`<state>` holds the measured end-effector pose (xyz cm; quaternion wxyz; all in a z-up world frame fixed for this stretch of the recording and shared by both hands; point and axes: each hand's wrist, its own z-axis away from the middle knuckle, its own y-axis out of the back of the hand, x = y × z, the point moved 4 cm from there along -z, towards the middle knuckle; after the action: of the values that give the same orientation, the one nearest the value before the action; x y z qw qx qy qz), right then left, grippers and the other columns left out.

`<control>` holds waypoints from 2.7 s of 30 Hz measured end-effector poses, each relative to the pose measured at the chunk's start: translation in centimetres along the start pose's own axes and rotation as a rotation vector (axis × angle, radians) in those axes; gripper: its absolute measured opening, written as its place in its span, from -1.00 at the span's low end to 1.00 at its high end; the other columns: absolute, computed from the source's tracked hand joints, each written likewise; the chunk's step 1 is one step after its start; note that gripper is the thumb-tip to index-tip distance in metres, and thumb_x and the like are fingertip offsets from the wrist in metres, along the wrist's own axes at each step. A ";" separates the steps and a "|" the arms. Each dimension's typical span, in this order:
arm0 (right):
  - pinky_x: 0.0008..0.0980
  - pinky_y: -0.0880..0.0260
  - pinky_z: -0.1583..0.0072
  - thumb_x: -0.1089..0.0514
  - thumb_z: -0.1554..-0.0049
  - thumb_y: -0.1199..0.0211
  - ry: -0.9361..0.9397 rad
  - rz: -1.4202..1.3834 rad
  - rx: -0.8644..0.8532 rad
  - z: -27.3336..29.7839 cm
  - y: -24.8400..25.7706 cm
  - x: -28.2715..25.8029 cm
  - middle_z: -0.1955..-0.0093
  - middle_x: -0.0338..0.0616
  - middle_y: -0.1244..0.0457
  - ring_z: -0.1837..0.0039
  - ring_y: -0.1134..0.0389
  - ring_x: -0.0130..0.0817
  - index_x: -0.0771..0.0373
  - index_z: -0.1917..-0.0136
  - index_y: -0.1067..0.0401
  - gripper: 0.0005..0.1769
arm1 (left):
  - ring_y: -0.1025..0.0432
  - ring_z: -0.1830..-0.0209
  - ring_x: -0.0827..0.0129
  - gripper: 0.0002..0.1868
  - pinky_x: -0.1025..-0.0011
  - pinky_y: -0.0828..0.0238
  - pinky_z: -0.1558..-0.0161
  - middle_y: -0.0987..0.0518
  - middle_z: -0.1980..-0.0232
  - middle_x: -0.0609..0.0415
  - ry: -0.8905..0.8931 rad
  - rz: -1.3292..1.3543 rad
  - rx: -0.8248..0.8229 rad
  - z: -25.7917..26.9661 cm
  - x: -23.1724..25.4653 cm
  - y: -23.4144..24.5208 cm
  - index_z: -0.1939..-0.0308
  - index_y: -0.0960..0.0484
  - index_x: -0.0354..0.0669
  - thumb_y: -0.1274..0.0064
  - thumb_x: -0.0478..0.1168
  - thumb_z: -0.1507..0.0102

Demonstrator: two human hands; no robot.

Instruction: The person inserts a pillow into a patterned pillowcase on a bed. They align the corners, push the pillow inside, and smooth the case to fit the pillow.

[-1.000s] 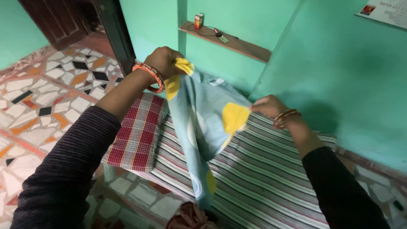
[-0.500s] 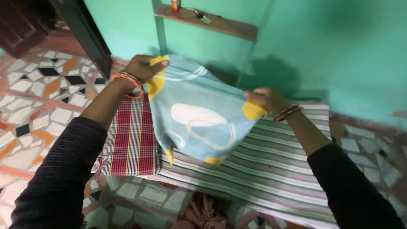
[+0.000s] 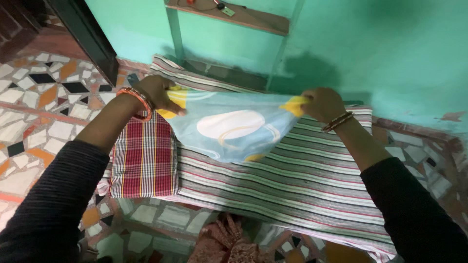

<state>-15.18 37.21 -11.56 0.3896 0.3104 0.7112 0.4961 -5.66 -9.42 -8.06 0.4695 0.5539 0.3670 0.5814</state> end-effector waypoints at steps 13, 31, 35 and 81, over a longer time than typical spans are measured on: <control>0.04 -0.39 -0.03 0.02 -0.19 -0.04 0.020 -0.043 0.310 1.2 1.7 -0.3 0.10 0.04 -0.37 0.01 -0.40 0.12 0.16 -0.04 -0.47 -0.72 | -0.58 0.06 0.05 -0.61 0.06 -0.49 0.03 -0.70 0.09 0.00 0.036 -0.232 0.262 -1.7 -0.1 0.4 0.04 -0.77 0.14 -0.10 0.22 -0.27; -0.30 -0.38 0.29 0.20 -0.15 -0.12 -0.600 -0.556 0.094 -12.1 -5.6 2.5 0.15 -0.03 -0.42 0.29 -0.44 -0.29 0.24 -0.16 -0.42 -0.70 | -0.55 -0.07 0.08 -0.68 0.13 -0.51 0.05 -0.59 -0.13 0.01 -0.087 -0.576 0.364 -20.1 -8.2 0.3 -0.14 -0.58 0.03 -0.01 -0.23 -0.29; -0.38 -0.35 0.38 0.10 -0.26 0.10 -0.530 -0.634 0.392 -13.5 -2.2 1.8 0.07 -0.18 -0.41 0.31 -0.45 -0.37 0.13 -0.19 -0.37 -0.69 | -0.50 -0.07 0.02 -0.57 0.09 -0.46 0.14 -0.56 -0.13 0.02 -0.086 -0.519 0.654 -19.3 -6.5 4.9 -0.21 -0.50 -0.04 -0.05 -0.31 -0.24; 0.28 0.11 -0.49 -0.13 -0.08 -0.25 -0.618 0.039 -0.612 18.8 -70.8 3.0 -0.72 0.05 0.31 -0.69 0.32 0.07 0.22 -0.41 -0.30 -0.29 | -0.57 0.10 0.06 -0.44 0.06 -0.40 -0.02 -0.69 0.18 -0.03 0.001 -0.292 -0.336 -6.1 -23.9 -67.8 0.08 -0.67 -0.02 0.14 0.34 -0.35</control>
<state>-4.34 26.13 -83.18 0.6489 0.3280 0.3750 0.5751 -3.50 -11.99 -80.16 0.6344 0.4085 0.3415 0.5604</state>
